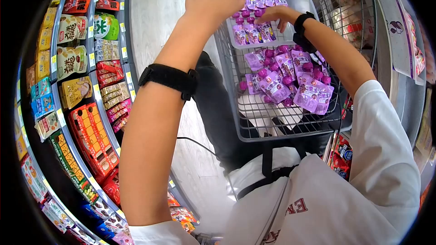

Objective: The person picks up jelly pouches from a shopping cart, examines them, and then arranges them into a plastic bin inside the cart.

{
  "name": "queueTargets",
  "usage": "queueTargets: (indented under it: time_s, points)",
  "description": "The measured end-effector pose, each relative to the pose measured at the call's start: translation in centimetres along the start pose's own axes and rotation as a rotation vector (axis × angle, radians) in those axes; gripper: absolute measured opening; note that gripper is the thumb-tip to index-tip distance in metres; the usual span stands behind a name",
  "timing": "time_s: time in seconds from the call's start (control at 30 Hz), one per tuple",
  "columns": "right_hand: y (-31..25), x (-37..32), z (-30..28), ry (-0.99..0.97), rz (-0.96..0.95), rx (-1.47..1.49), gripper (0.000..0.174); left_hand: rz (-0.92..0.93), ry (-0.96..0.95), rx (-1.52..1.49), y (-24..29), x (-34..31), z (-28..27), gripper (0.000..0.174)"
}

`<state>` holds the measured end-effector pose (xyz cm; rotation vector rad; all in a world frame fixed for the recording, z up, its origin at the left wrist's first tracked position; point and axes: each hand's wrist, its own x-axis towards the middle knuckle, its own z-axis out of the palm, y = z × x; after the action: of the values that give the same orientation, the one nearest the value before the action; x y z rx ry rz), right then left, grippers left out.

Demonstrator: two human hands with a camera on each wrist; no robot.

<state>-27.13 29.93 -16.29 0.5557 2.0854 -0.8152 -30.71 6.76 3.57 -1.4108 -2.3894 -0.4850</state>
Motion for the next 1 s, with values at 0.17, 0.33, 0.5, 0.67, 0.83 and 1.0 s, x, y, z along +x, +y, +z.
queueTargets:
  time_s: [0.17, 0.33, 0.5, 0.67, 0.83, 1.0]
  points:
    - [0.3, 0.7, 1.2, -0.244, 0.107, 0.029, 0.068, -0.001, 0.02, -0.001, -0.1, 0.0, -0.1, 0.014]
    - [0.1, 0.3, 1.9, -0.26, 0.126, 0.074, 0.056, -0.006, 0.01, 0.013, -0.1, 0.0, -0.1, 0.014]
    - [0.1, -1.2, 1.8, -0.164, 0.133, 0.116, 0.052, -0.008, 0.01, 0.026, 0.0, 0.1, 0.1, 0.014]
    - [-1.9, -5.3, 0.6, 0.11, -0.082, -0.231, 0.038, -0.01, -0.007, 0.02, 0.0, 0.0, 0.1, 0.014]
    - [-8.6, -13.5, 0.0, -0.125, -0.251, -0.588, 0.042, 0.009, 0.023, -0.003, -0.1, -0.1, 0.2, 0.014]
    - [-6.9, -18.1, 9.6, -0.164, -0.579, -0.992, 0.035, -0.003, -0.004, 0.034, -0.1, 0.1, 0.0, 0.014]
